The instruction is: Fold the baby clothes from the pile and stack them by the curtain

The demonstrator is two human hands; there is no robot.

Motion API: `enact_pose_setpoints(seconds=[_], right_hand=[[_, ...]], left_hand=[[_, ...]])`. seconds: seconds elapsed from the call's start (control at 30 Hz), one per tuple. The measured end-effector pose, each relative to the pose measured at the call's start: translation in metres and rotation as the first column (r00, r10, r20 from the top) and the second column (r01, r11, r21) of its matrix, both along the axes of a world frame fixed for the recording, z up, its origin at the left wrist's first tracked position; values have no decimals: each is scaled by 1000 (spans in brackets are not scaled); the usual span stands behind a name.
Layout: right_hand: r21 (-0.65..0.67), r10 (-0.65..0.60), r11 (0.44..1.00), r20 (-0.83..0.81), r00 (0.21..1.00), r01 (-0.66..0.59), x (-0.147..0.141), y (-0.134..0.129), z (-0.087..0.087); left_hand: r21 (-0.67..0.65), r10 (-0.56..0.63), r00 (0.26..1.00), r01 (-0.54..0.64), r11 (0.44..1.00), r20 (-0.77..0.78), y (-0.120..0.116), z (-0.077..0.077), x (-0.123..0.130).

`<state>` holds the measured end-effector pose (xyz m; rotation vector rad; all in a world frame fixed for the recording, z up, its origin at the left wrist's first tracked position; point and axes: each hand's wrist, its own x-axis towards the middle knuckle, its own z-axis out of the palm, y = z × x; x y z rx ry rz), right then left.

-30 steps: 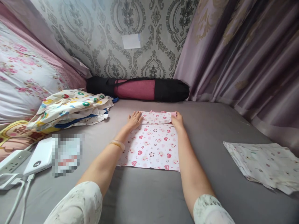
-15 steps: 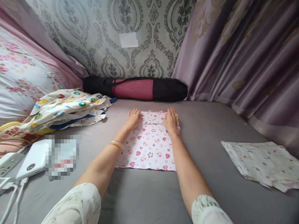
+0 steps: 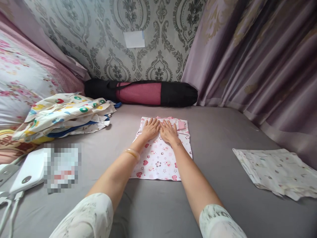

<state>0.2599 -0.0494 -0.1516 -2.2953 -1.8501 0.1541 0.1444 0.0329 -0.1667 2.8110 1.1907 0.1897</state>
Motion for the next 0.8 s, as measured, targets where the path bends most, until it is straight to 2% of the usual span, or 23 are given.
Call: enact_pose_setpoints(seconds=[0.13, 0.27, 0.47, 0.63, 0.7, 0.8], right_hand=[[12, -8, 1000, -25, 1000, 9, 2, 0, 3], [107, -95, 990, -2, 995, 95, 8, 0, 1], [39, -144, 989, 18, 989, 143, 14, 0, -8], [26, -141, 990, 12, 990, 141, 13, 1, -6], [14, -138, 990, 2, 990, 138, 14, 1, -4], [59, -198, 978, -12, 980, 198, 18, 0, -3]], left_hand=[[20, 7, 1000, -6, 1000, -3, -2, 7, 2], [90, 101, 991, -108, 990, 83, -6, 10, 1], [22, 104, 994, -105, 994, 41, -5, 4, -4], [-6, 101, 994, -101, 995, 50, -2, 4, -3], [15, 101, 993, -102, 995, 57, -2, 5, -3], [79, 174, 980, -182, 980, 101, 0, 4, -6]])
